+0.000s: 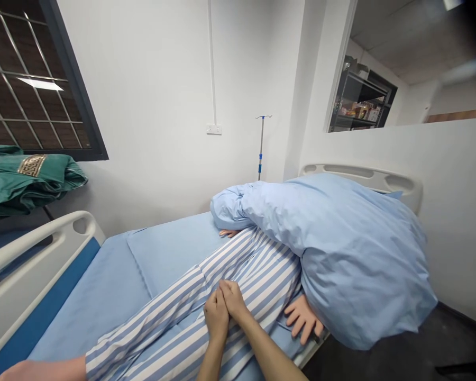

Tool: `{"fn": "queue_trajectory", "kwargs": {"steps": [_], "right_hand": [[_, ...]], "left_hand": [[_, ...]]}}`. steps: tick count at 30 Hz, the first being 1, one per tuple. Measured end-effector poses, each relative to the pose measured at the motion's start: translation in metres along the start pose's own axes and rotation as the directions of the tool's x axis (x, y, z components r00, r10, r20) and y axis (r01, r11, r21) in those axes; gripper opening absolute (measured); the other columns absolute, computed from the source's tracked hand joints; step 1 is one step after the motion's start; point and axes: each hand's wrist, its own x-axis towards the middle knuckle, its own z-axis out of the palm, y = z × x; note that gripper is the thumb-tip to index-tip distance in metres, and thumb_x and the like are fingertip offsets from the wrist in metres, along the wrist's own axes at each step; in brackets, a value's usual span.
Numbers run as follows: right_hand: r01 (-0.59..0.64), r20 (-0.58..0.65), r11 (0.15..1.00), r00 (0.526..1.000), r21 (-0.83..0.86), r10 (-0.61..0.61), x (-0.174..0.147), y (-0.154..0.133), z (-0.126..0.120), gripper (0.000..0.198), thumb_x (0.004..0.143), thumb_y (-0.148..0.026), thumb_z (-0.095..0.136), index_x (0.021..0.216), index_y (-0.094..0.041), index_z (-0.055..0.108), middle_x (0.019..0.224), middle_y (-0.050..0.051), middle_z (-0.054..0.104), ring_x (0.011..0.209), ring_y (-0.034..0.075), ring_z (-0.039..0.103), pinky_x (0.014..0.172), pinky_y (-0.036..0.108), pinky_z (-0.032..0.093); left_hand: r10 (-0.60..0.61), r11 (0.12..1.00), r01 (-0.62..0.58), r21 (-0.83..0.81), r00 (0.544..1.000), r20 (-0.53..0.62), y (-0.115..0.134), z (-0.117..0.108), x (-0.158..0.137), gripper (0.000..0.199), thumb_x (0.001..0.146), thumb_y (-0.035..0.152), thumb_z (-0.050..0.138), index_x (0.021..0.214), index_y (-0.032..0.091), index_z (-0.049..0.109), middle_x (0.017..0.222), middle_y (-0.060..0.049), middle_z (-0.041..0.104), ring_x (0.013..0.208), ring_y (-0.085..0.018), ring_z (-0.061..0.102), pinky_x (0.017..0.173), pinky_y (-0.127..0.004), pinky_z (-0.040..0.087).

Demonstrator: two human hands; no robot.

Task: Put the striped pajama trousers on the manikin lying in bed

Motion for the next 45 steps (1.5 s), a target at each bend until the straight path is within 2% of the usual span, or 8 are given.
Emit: {"fn": "queue_trajectory", "kwargs": {"steps": [8, 14, 21, 26, 30, 33, 39, 45], "right_hand": [[0.170, 0.065, 0.962, 0.985, -0.213, -0.160, 0.003, -0.017, -0.016, 0.038, 0.080, -0.033, 0.034, 0.046, -0.016, 0.031, 0.046, -0.005, 0.029, 0.046, 0.007, 0.029, 0.046, 0.021, 0.021], [0.104, -0.020, 0.979, 0.994, -0.175, -0.109, -0.001, 0.002, -0.015, 0.039, 0.080, -0.034, 0.035, 0.046, -0.016, 0.033, 0.045, -0.005, 0.033, 0.045, 0.007, 0.031, 0.046, 0.021, 0.023], [0.043, -0.088, 0.988, 0.996, 0.146, -0.030, 0.009, 0.007, -0.025, 0.034, 0.079, -0.036, 0.033, 0.051, -0.017, 0.038, 0.049, -0.003, 0.037, 0.049, 0.009, 0.034, 0.049, 0.021, 0.031], [0.053, -0.172, 0.998, 0.983, -0.035, -0.058, 0.001, 0.005, -0.014, 0.034, 0.078, -0.035, 0.036, 0.049, -0.017, 0.037, 0.048, -0.003, 0.037, 0.049, 0.009, 0.034, 0.046, 0.021, 0.027], [-0.007, -0.191, 0.997, 0.982, -0.073, -0.007, 0.004, -0.003, -0.012, 0.036, 0.078, -0.034, 0.034, 0.047, -0.017, 0.034, 0.045, -0.005, 0.032, 0.047, 0.008, 0.031, 0.045, 0.021, 0.024], [0.026, -0.140, 0.995, 0.989, -0.096, -0.040, 0.010, -0.010, -0.019, 0.036, 0.078, -0.034, 0.035, 0.046, -0.017, 0.032, 0.045, -0.005, 0.028, 0.046, 0.007, 0.030, 0.044, 0.021, 0.023], [0.052, -0.103, 0.996, 0.993, -0.079, -0.060, 0.006, -0.001, -0.025, 0.038, 0.080, -0.036, 0.034, 0.047, -0.017, 0.033, 0.046, -0.004, 0.033, 0.047, 0.008, 0.031, 0.045, 0.021, 0.024], [0.032, -0.072, 0.997, 0.997, 0.068, -0.027, 0.007, 0.004, -0.028, 0.037, 0.080, -0.036, 0.034, 0.048, -0.017, 0.034, 0.046, -0.004, 0.034, 0.046, 0.008, 0.032, 0.045, 0.021, 0.025]], "left_hand": [[0.043, 0.999, -0.044, 0.029, 0.998, 0.038, 0.000, -0.001, -0.002, 0.043, 0.080, 0.040, 0.028, 0.060, 0.017, 0.058, 0.063, -0.006, 0.061, 0.060, -0.017, 0.052, 0.057, -0.027, 0.035], [-0.039, 0.999, 0.039, -0.013, 0.999, -0.001, 0.002, 0.003, 0.000, 0.040, 0.077, 0.043, 0.034, 0.057, 0.017, 0.056, 0.056, -0.004, 0.059, 0.057, -0.018, 0.051, 0.056, -0.027, 0.036], [-0.015, 0.998, 0.020, -0.068, 0.997, 0.074, 0.034, 0.022, 0.009, 0.038, 0.074, 0.043, 0.039, 0.048, 0.017, 0.050, 0.048, -0.001, 0.053, 0.052, -0.015, 0.047, 0.051, -0.025, 0.034], [-0.078, 0.991, 0.079, -0.110, 0.997, 0.009, 0.015, 0.023, 0.015, 0.035, 0.073, 0.040, 0.038, 0.053, 0.016, 0.054, 0.052, -0.002, 0.057, 0.054, -0.015, 0.048, 0.052, -0.025, 0.035], [-0.102, 0.989, 0.106, -0.105, 0.994, 0.047, -0.001, 0.023, 0.016, 0.034, 0.072, 0.041, 0.040, 0.052, 0.016, 0.052, 0.050, -0.002, 0.054, 0.054, -0.015, 0.048, 0.050, -0.025, 0.035], [-0.081, 0.988, 0.090, -0.126, 0.994, 0.073, -0.002, 0.026, 0.015, 0.035, 0.072, 0.042, 0.039, 0.054, 0.016, 0.053, 0.052, -0.002, 0.055, 0.055, -0.015, 0.048, 0.051, -0.025, 0.035], [-0.072, 0.986, 0.083, -0.147, 0.994, 0.079, -0.002, 0.025, 0.016, 0.034, 0.073, 0.042, 0.040, 0.053, 0.017, 0.051, 0.051, 0.000, 0.051, 0.054, -0.014, 0.045, 0.053, -0.025, 0.035], [-0.226, 0.940, 0.220, -0.261, 0.974, 0.008, 0.018, 0.034, 0.025, 0.032, 0.068, 0.040, 0.044, 0.045, 0.020, 0.033, 0.040, 0.006, 0.031, 0.042, -0.009, 0.030, 0.043, -0.024, 0.027]]}}
